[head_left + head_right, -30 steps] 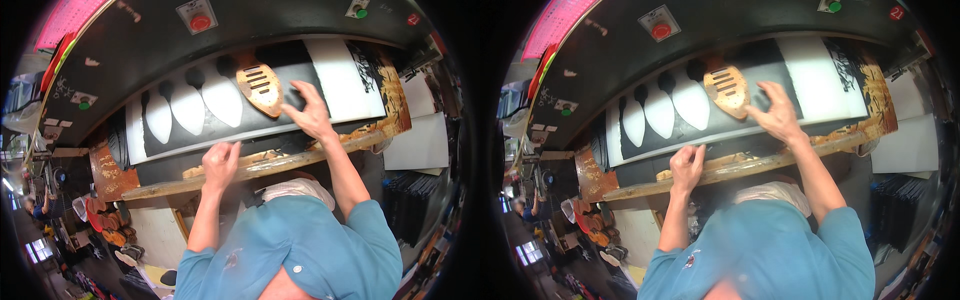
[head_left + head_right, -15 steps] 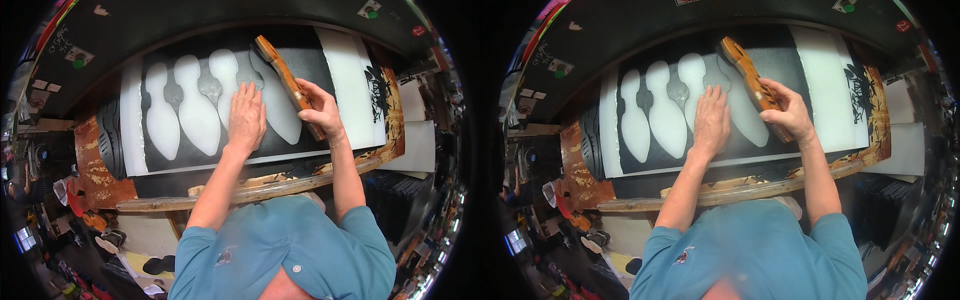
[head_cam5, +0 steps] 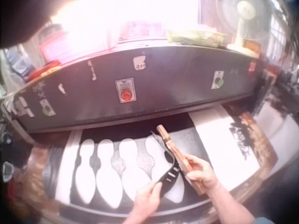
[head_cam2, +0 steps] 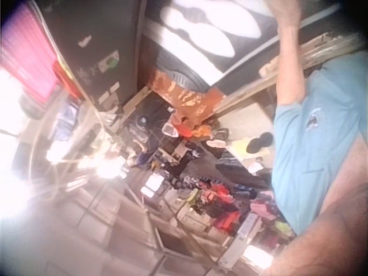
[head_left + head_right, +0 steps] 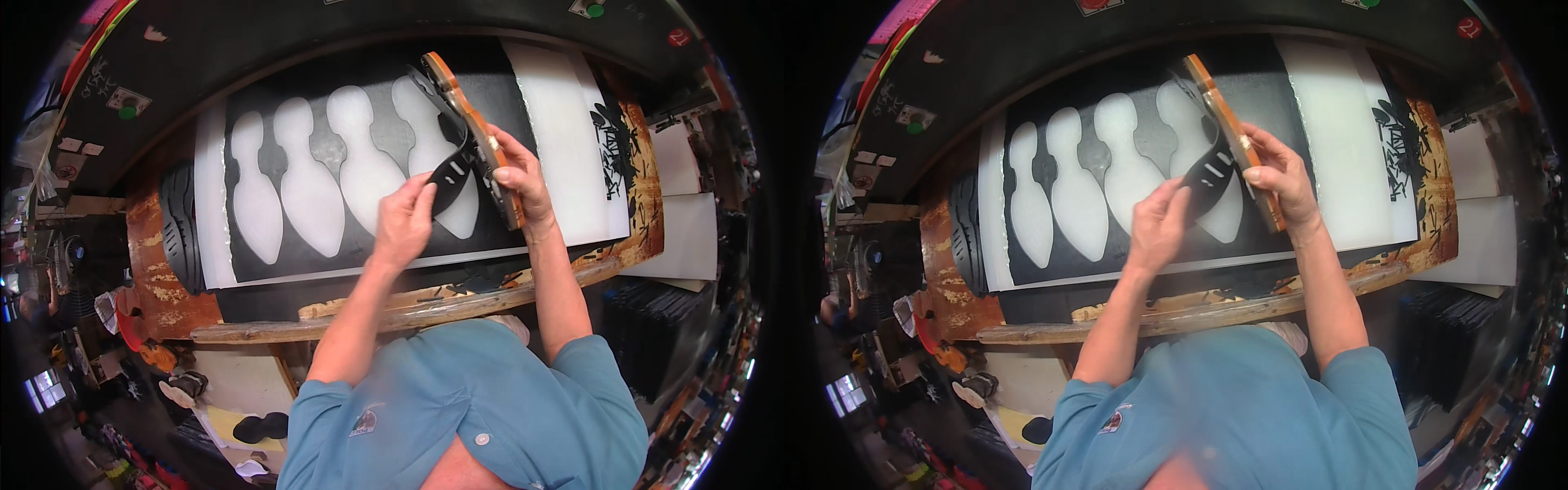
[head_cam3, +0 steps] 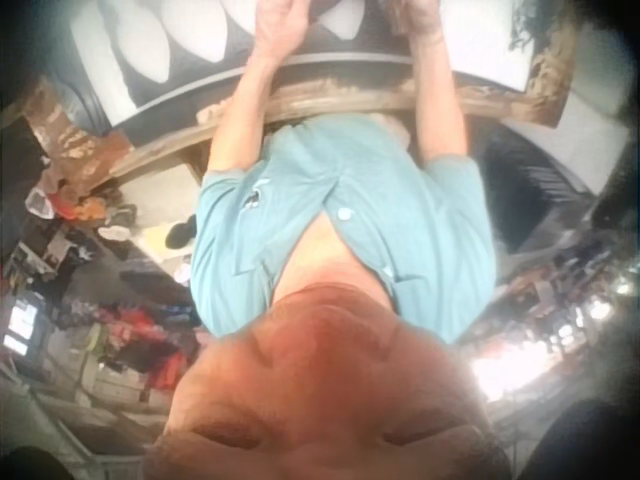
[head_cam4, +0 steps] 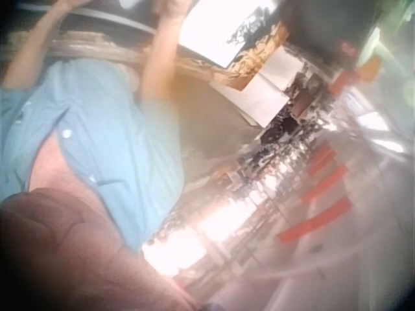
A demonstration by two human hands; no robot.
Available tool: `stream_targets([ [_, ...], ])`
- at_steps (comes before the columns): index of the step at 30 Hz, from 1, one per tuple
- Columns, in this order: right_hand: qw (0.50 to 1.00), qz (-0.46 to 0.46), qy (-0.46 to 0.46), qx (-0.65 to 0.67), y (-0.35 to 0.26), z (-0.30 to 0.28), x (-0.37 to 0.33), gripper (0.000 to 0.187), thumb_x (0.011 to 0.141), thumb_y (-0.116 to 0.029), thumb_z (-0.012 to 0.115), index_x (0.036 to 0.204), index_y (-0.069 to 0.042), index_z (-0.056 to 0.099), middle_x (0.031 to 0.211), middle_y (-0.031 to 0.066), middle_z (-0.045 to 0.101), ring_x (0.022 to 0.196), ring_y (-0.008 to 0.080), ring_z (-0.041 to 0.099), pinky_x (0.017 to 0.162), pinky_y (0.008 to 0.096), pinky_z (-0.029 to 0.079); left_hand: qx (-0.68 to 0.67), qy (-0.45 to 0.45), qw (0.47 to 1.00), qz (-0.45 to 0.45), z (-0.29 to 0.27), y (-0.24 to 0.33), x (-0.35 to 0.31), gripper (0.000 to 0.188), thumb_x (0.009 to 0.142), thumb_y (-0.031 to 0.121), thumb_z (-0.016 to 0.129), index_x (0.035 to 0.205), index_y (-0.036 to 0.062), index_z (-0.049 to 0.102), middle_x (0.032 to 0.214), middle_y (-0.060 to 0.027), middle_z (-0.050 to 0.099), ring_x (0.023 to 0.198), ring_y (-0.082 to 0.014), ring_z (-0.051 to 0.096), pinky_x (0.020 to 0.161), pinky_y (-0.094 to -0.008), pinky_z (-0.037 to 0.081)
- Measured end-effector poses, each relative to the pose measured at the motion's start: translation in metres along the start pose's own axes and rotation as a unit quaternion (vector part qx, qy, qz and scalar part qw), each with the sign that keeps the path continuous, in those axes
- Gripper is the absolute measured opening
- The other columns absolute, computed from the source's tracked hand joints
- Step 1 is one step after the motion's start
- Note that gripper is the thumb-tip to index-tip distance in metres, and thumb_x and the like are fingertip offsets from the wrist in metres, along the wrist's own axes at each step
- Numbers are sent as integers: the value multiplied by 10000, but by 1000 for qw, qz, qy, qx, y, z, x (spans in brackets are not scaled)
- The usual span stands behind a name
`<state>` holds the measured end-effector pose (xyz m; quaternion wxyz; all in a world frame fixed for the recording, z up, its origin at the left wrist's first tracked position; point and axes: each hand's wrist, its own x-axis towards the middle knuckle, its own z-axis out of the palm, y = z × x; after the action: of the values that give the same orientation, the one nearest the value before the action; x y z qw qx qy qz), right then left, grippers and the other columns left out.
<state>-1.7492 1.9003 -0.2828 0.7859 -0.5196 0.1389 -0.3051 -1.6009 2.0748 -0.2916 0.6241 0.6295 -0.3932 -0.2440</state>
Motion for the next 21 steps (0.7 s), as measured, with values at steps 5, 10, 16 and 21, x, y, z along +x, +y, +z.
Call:
stream_targets([
  [5, 998, 2, -31, -47, 4, 9, -8, 871, 758, -94, 849, 1537, 96, 508, 1470, 170, 602, 1358, 227, 585, 1193, 347, 420, 146, 25, 988, 53, -32, -4, -4, 205, 1055, 38, 641, 1240, 54, 729, 700, -74, 592, 621, -121, 507, 607, -299, 474],
  [10, 993, -8, -48, -106, 2, 18, -18, 893, 723, -132, 860, 1522, 94, 532, 1504, 162, 572, 1375, 232, 566, 1202, 358, 402, 178, 31, 982, 56, -49, 4, -1, 195, 1047, 21, 648, 1216, 57, 739, 825, -108, 700, 666, -134, 568, 667, -289, 506],
  [16, 996, 12, -71, -51, 1, 32, -44, 901, 669, -135, 885, 1492, 78, 585, 1594, 214, 496, 1438, 280, 528, 1242, 387, 361, 223, -27, 974, 42, -87, 9, -9, 180, 1038, 0, 657, 1191, 40, 743, 915, -132, 770, 732, -173, 685, 715, -295, 543],
  [21, 994, 7, -76, -76, -27, 20, -65, 999, 654, -297, 904, 1515, 74, 561, 1623, 237, 471, 1495, 316, 484, 1273, 425, 315, 179, 164, 969, -52, -176, 19, -20, 201, 1094, 69, 612, 1219, -31, 734, 1032, -46, 773, 906, -108, 672, 829, -281, 550],
])
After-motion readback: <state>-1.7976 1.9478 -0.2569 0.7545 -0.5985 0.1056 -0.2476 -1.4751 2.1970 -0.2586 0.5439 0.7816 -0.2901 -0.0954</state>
